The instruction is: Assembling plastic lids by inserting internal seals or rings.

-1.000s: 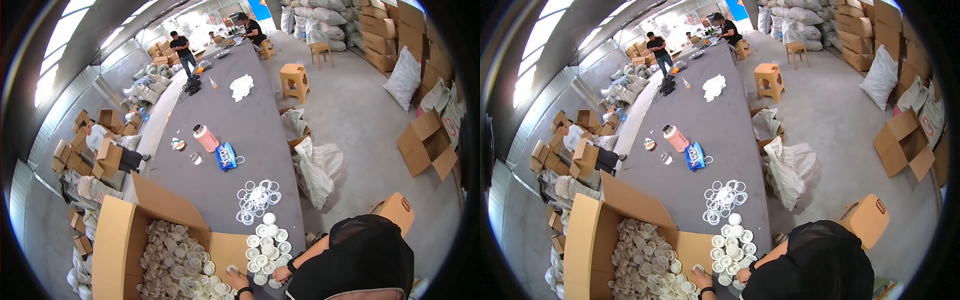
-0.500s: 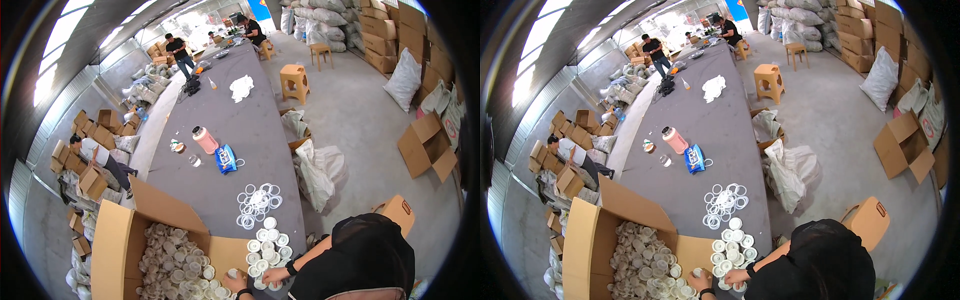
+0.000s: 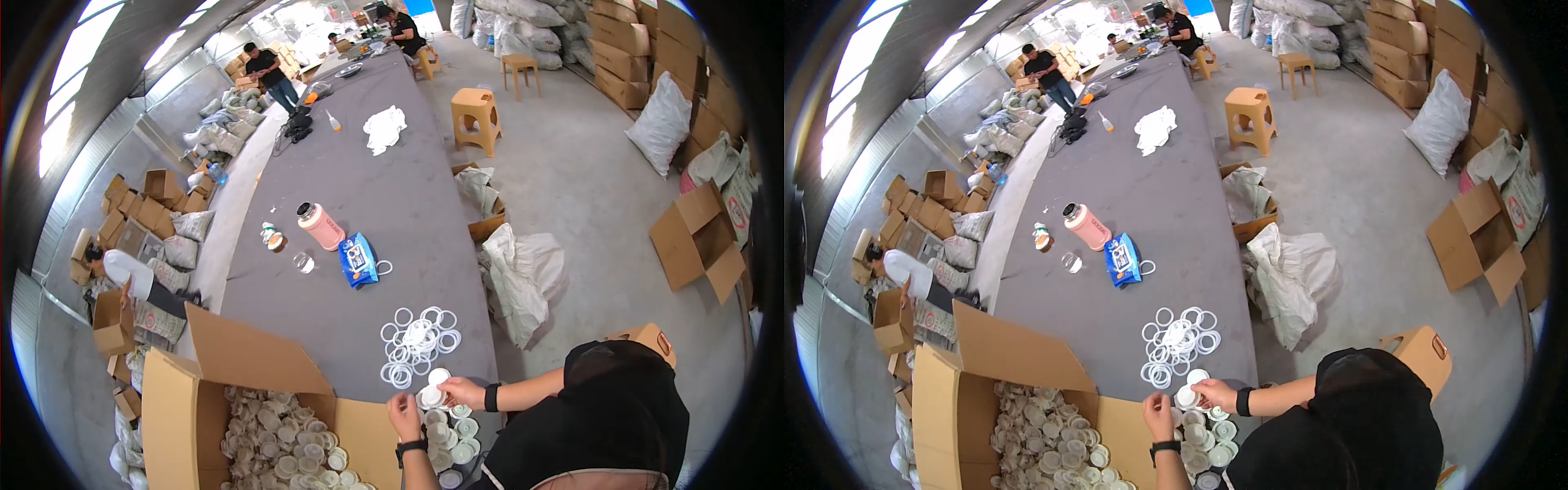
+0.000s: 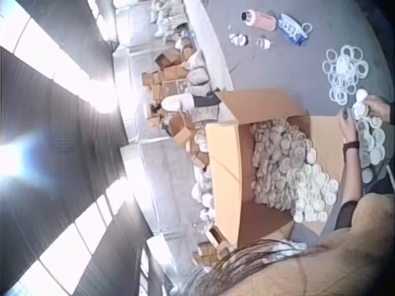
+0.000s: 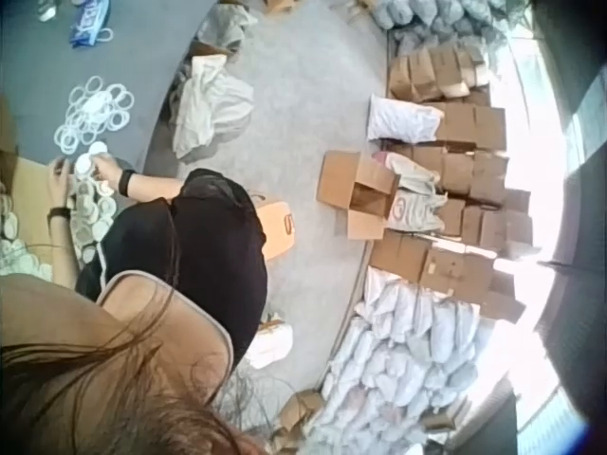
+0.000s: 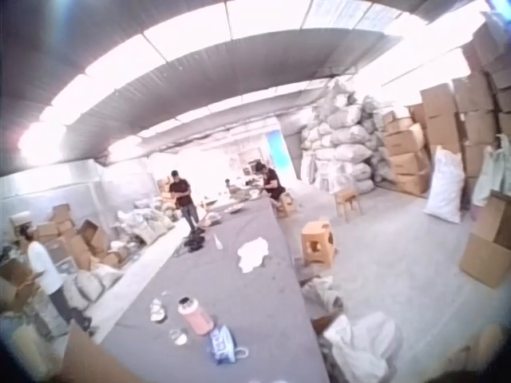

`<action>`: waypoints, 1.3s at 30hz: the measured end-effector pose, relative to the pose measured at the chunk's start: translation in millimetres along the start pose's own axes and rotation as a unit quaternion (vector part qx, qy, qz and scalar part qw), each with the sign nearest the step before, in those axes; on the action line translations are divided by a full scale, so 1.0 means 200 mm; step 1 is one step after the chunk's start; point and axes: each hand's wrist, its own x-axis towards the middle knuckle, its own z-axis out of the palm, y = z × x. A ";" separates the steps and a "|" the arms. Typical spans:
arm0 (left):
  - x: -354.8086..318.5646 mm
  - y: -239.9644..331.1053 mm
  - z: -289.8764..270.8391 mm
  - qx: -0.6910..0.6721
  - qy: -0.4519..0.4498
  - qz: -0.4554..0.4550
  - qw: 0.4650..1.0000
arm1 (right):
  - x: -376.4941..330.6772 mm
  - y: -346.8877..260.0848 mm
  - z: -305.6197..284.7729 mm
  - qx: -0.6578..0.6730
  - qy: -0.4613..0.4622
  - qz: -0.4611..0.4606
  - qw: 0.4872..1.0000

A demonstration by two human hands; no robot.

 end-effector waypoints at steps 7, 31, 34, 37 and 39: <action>0.45 -0.14 0.26 0.325 0.072 0.086 0.939 | 0.01 -0.18 -0.15 -0.023 -0.001 -0.030 0.999; -0.17 0.35 0.08 -0.002 0.112 0.076 0.991 | -0.08 -0.16 0.12 -0.028 -0.080 -0.002 0.996; -0.30 0.37 0.02 0.091 0.104 0.149 0.979 | -0.13 -0.08 0.16 -0.066 -0.115 -0.066 0.989; -0.44 0.38 -0.03 0.084 0.150 0.155 0.973 | -0.24 -0.06 0.23 -0.103 -0.136 -0.039 0.985; -0.52 0.36 -0.08 0.082 0.190 0.151 0.967 | -0.29 -0.02 0.28 -0.110 -0.164 0.010 0.980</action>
